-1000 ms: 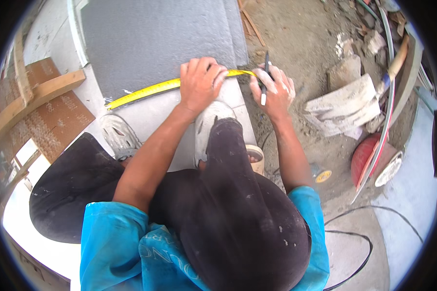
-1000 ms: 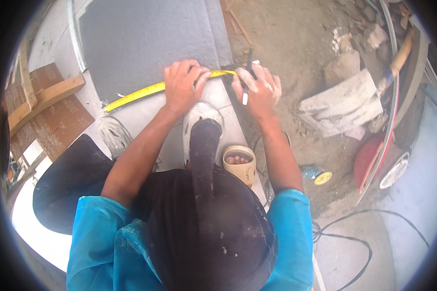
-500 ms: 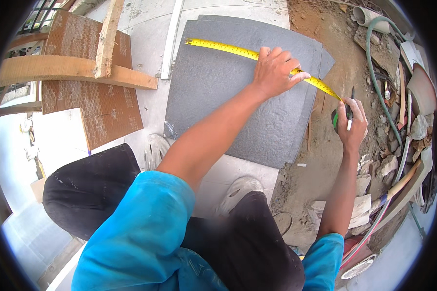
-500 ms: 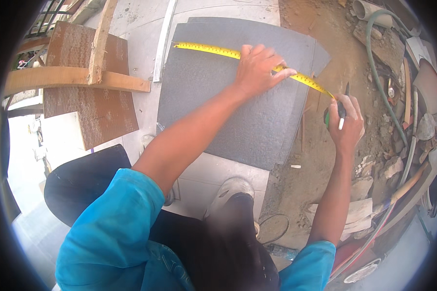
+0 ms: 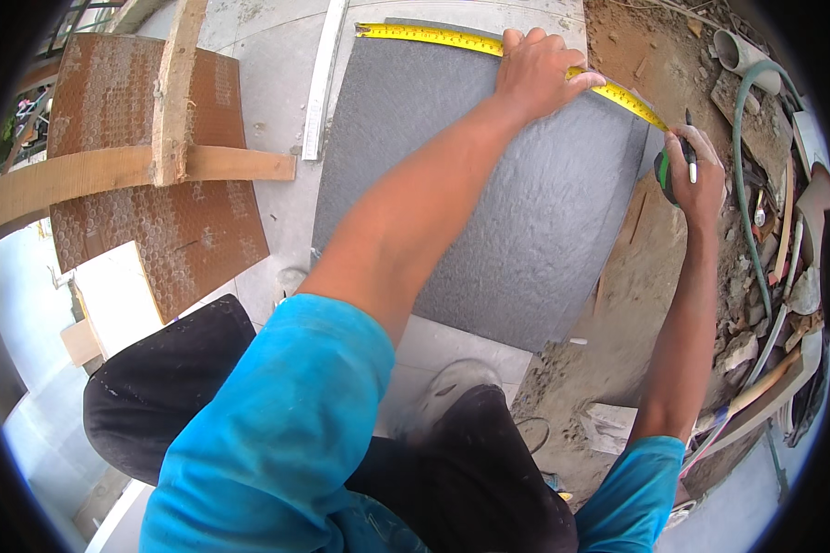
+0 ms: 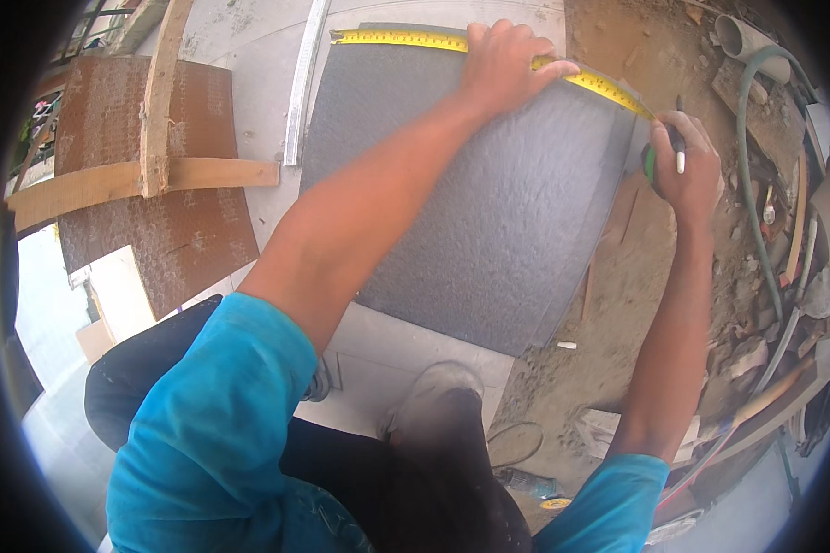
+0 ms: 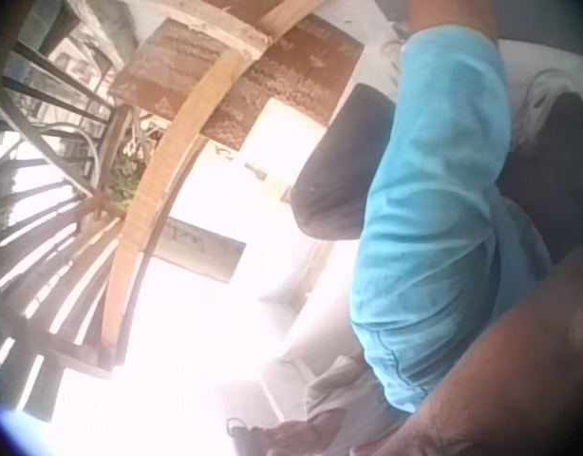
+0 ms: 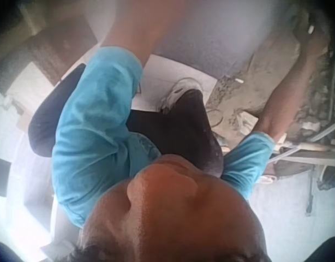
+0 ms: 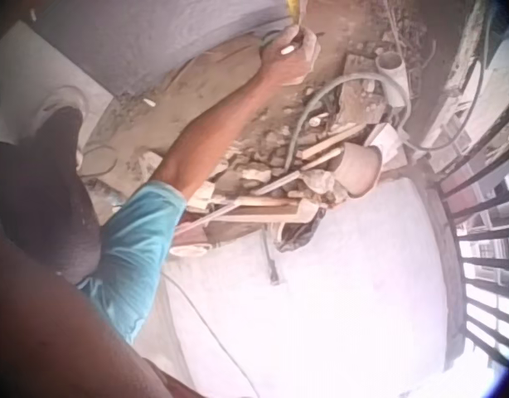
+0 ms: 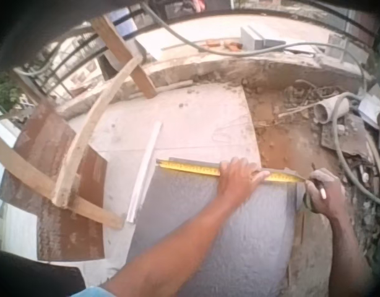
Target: The person measures and marks a large grey tile using a tape measure, marker, and straight edge. They then use an angle grinder to cut the tile along the marked line. The process is repeated for a second tile.
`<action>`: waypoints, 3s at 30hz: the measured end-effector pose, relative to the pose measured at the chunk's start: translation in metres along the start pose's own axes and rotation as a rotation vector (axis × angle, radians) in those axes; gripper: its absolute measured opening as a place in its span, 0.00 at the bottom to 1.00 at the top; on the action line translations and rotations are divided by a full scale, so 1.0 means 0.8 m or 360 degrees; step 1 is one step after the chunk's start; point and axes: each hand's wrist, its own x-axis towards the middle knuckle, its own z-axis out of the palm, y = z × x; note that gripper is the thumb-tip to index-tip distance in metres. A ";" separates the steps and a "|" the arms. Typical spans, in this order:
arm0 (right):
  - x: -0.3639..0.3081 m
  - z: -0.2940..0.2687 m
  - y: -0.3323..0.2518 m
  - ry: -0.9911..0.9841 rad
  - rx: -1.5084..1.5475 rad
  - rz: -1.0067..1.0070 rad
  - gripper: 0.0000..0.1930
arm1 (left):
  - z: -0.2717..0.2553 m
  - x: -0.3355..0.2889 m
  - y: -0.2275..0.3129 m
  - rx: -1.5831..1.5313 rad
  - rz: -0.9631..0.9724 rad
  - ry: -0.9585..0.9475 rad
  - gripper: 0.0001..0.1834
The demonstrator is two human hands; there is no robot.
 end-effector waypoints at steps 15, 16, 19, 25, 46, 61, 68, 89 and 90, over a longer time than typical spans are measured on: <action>-0.004 0.018 0.032 -0.0102 -0.0163 0.0075 0.15 | 0.024 0.019 0.025 -0.0240 0.0232 -0.0316 0.09; -0.002 0.017 0.030 -0.0061 -0.0036 0.0044 0.13 | 0.027 0.021 0.031 -0.0266 0.0250 -0.0340 0.09; 0.003 0.017 0.026 0.0044 0.0241 -0.0033 0.09 | 0.034 0.025 0.042 -0.0278 0.0227 -0.0462 0.10; 0.005 0.025 0.033 0.0103 0.0229 -0.0047 0.08 | 0.036 0.030 0.041 -0.0230 0.0220 -0.0510 0.10; 0.003 0.022 0.038 0.0077 0.0221 0.0010 0.09 | 0.038 0.034 0.039 -0.0282 0.0262 -0.0507 0.10; -0.002 0.036 0.044 0.0130 0.0244 -0.0034 0.09 | 0.038 0.029 0.047 -0.0250 0.0138 -0.0516 0.11; -0.012 0.033 0.030 0.0233 0.0180 -0.0010 0.12 | 0.039 0.029 0.044 -0.0224 0.0154 -0.0509 0.11; -0.019 0.024 0.007 0.0560 0.1050 0.0281 0.04 | 0.043 0.029 0.040 -0.0238 0.0194 -0.0479 0.11; -0.018 0.023 0.006 0.0570 0.1010 0.0266 0.04 | 0.044 0.029 0.039 -0.0256 0.0196 -0.0478 0.11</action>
